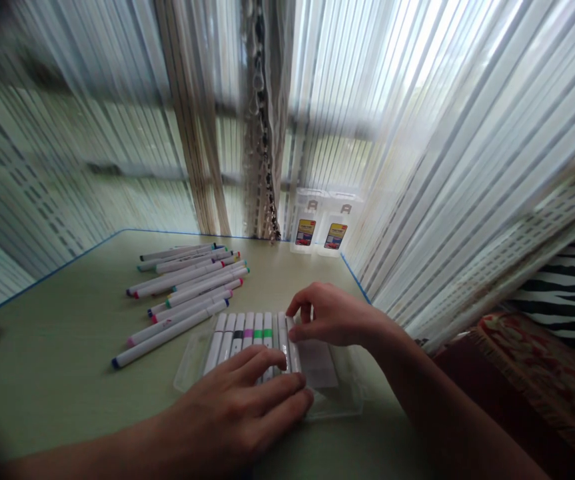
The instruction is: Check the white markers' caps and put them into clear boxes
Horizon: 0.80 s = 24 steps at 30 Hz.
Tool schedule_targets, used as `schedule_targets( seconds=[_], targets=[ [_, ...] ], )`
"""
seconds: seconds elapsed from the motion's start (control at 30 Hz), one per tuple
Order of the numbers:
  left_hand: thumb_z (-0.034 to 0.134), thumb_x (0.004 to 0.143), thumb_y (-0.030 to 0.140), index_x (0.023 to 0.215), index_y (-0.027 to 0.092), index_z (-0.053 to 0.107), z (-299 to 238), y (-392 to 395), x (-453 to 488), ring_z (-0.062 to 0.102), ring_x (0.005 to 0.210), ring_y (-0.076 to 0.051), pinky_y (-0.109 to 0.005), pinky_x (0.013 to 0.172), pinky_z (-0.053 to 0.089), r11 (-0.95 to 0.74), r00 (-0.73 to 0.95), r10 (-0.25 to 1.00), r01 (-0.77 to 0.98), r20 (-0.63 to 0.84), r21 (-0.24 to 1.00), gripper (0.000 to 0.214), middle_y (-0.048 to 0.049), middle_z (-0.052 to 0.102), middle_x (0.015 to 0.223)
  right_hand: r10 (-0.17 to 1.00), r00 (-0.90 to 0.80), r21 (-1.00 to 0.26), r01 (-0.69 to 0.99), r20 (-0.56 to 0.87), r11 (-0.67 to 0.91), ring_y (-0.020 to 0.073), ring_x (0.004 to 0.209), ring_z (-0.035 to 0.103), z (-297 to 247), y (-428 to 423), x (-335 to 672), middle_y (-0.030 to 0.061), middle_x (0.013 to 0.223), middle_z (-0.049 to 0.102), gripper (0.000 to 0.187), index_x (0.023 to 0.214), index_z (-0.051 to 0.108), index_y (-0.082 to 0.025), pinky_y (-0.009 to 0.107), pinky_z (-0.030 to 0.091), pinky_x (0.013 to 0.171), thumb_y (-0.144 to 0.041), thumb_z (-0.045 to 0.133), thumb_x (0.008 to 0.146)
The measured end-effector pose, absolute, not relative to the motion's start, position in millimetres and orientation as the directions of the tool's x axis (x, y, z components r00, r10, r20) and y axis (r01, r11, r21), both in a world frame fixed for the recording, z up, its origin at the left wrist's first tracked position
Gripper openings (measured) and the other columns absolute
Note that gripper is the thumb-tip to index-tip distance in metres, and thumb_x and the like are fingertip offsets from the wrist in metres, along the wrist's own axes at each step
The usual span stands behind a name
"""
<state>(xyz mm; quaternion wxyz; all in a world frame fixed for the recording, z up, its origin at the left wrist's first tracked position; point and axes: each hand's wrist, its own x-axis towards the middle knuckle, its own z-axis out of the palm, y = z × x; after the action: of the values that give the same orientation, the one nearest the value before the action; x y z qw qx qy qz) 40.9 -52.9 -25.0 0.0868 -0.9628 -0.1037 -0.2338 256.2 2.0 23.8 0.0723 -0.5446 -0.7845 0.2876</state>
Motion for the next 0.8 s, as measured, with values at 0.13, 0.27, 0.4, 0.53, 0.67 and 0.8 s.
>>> schedule_targets(
  seconds=[0.13, 0.27, 0.4, 0.53, 0.67, 0.8],
  targets=[
    [0.049, 0.098, 0.017, 0.103, 0.015, 0.062, -24.2, -52.0, 40.5, 0.059, 0.105, -0.023, -0.035, 0.090, 0.050, -0.967, 0.874, 0.164, 0.234, 0.457, -0.102, 0.014, -0.0100, 0.068, 0.101, 0.888, -0.397, -0.601, 0.776, -0.232, 0.190, 0.0129, 0.061, 0.055, 18.8, 5.5, 259.7, 0.0012, 0.071, 0.065, 0.042, 0.105, 0.073, -0.011, 0.024, 0.040, 0.055, -0.037, 0.079, 0.072],
    [0.047, 0.098, 0.017, 0.102, 0.015, 0.061, -24.1, -47.9, 38.9, 0.060, 0.104, -0.023, -0.035, 0.089, 0.050, -0.977, 0.882, 0.109, 0.181, 0.459, -0.116, 0.015, -0.0109, 0.067, 0.103, 0.904, -0.365, -0.633, 0.760, -0.225, 0.149, 0.0123, 0.060, 0.054, 15.0, 6.9, 262.0, -0.0003, 0.070, 0.062, 0.043, 0.102, 0.071, -0.011, 0.023, 0.040, 0.054, -0.036, 0.082, 0.068],
    [0.048, 0.098, 0.018, 0.105, 0.014, 0.061, -25.6, -46.6, 38.8, 0.060, 0.104, -0.023, -0.036, 0.088, 0.051, -0.978, 0.878, 0.107, 0.179, 0.466, -0.112, 0.015, -0.0124, 0.067, 0.106, 0.902, -0.374, -0.643, 0.750, -0.216, 0.157, 0.0118, 0.058, 0.052, 14.0, 7.1, 262.1, -0.0009, 0.067, 0.061, 0.039, 0.098, 0.071, -0.012, 0.023, 0.038, 0.052, -0.040, 0.079, 0.071],
    [0.049, 0.098, 0.023, 0.109, 0.013, 0.060, -25.7, -51.7, 40.2, 0.061, 0.101, -0.024, -0.038, 0.088, 0.050, -0.974, 0.860, 0.170, 0.221, 0.482, -0.050, 0.019, -0.0136, 0.067, 0.107, 0.948, -0.300, -0.703, 0.697, -0.104, 0.143, 0.0102, 0.054, 0.047, 10.8, 10.5, 259.8, -0.0028, 0.061, 0.055, 0.028, 0.091, 0.070, -0.011, 0.023, 0.035, 0.051, -0.037, 0.070, 0.079],
    [0.052, 0.096, 0.034, 0.113, 0.014, 0.060, -14.9, -54.9, 35.5, 0.059, 0.105, -0.026, -0.041, 0.090, 0.050, -0.965, 0.846, 0.256, 0.254, 0.468, 0.068, 0.028, -0.0137, 0.067, 0.109, 0.982, -0.176, -0.695, 0.698, 0.068, 0.174, 0.0103, 0.052, 0.044, 4.2, 17.6, 257.5, -0.0029, 0.056, 0.052, 0.025, 0.080, 0.070, -0.013, 0.024, 0.031, 0.048, -0.038, 0.065, 0.081],
    [0.052, 0.094, 0.034, 0.111, 0.016, 0.063, -1.6, -40.7, 25.3, 0.060, 0.100, -0.025, -0.042, 0.087, 0.050, -0.932, 0.784, 0.364, 0.310, 0.503, 0.190, 0.027, -0.0110, 0.068, 0.107, 0.983, -0.110, -0.662, 0.727, 0.150, 0.182, 0.0121, 0.053, 0.049, -0.8, 22.6, 255.6, 0.0005, 0.059, 0.059, 0.028, 0.078, 0.071, -0.014, 0.025, 0.033, 0.050, -0.040, 0.062, 0.084]
  ],
)
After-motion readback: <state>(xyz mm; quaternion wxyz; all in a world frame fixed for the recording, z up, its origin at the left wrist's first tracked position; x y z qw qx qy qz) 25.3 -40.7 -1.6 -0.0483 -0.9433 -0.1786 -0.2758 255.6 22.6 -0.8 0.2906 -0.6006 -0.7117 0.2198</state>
